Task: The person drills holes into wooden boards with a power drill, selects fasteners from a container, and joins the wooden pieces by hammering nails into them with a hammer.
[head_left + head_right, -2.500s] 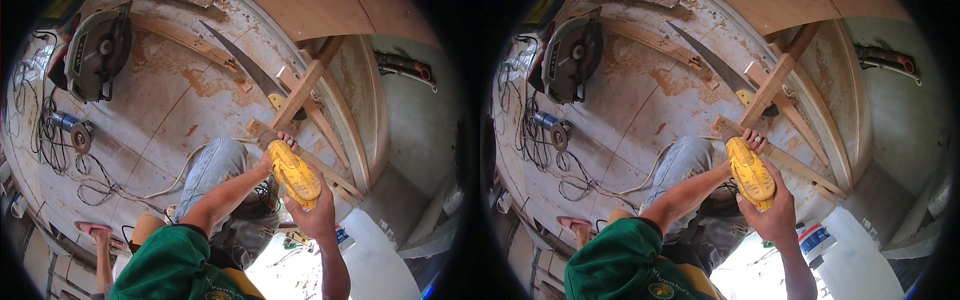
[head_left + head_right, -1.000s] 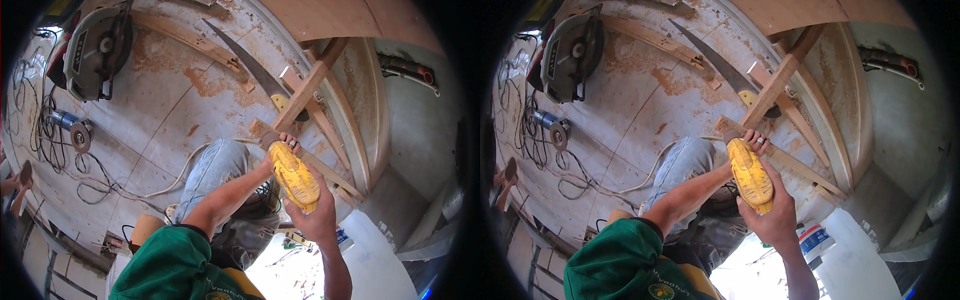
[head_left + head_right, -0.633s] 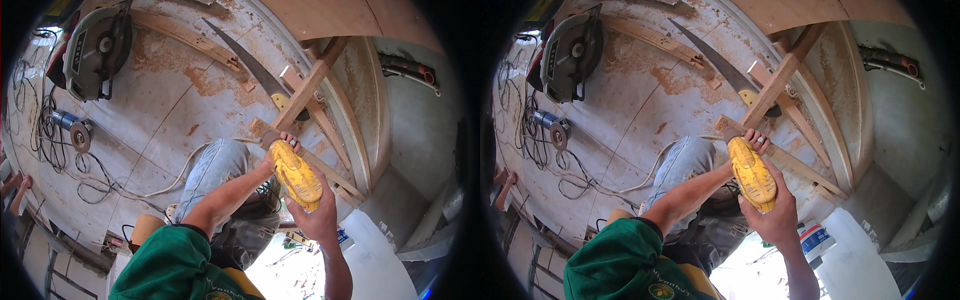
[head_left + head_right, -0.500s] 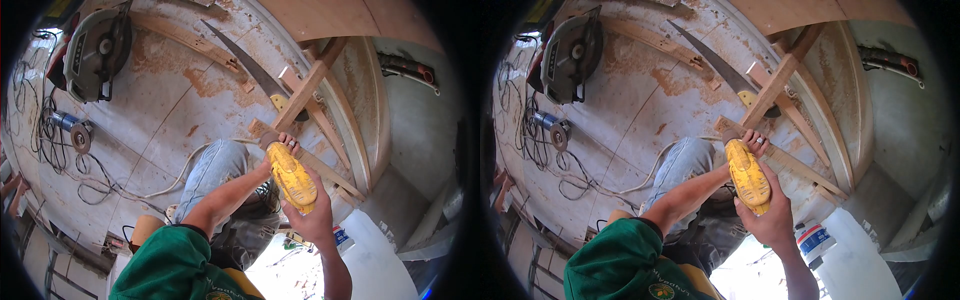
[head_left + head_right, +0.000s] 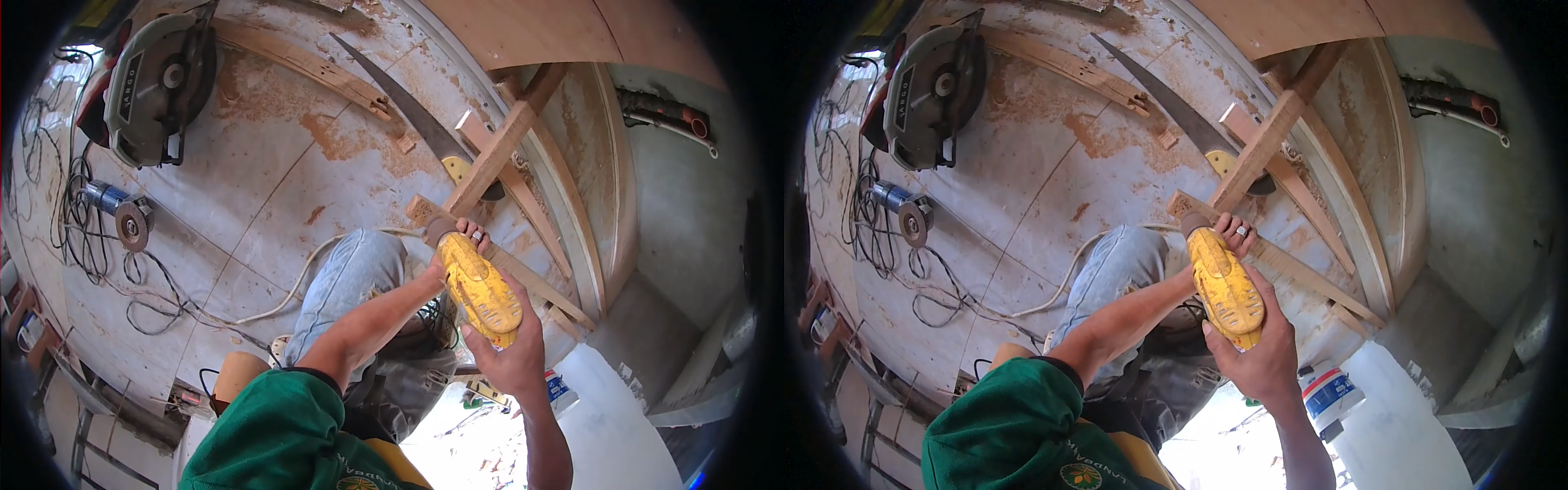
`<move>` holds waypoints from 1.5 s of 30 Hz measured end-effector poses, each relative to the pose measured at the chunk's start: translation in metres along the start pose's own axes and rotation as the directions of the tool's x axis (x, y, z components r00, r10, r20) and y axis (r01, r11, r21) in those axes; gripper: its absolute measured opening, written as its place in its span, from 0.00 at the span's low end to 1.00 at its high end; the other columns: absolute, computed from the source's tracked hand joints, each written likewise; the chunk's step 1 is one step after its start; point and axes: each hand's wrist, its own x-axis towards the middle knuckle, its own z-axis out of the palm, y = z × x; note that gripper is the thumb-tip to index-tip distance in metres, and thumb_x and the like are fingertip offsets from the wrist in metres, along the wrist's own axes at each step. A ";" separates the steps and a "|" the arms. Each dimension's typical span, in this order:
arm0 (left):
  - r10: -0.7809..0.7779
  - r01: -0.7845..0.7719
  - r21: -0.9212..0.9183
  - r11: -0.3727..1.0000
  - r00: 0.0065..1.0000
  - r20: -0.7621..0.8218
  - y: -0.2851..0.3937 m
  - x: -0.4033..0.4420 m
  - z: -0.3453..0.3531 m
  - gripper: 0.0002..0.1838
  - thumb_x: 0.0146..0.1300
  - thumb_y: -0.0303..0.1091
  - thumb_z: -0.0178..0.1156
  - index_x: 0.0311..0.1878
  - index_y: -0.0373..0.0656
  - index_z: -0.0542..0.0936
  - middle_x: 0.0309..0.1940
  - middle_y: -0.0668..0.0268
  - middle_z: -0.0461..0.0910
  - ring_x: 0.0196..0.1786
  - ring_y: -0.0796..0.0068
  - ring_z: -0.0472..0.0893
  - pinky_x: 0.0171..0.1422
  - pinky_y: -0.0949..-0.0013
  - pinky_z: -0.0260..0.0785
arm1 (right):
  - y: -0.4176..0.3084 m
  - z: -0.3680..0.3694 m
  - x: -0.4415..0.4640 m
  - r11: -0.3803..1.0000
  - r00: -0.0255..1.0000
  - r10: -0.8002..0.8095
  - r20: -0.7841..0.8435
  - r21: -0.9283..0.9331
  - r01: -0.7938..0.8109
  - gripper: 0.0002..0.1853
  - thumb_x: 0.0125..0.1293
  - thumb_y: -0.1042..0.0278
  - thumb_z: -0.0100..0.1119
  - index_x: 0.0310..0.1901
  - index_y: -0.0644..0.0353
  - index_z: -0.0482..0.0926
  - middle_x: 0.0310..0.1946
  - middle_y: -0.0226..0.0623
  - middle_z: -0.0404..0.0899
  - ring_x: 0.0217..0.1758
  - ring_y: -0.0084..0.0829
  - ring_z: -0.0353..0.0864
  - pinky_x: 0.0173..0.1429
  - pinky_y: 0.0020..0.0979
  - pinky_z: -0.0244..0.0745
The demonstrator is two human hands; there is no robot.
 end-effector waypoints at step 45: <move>0.029 -0.045 -0.148 0.988 0.994 -0.105 0.007 0.005 0.007 0.08 0.64 0.38 0.61 0.34 0.51 0.71 0.27 0.71 0.69 0.36 0.71 0.71 0.37 0.68 0.63 | 0.000 -0.002 0.005 1.000 1.000 -0.006 0.014 -0.021 0.006 0.41 0.59 0.71 0.72 0.71 0.70 0.60 0.59 0.55 0.76 0.66 0.44 0.78 0.69 0.40 0.72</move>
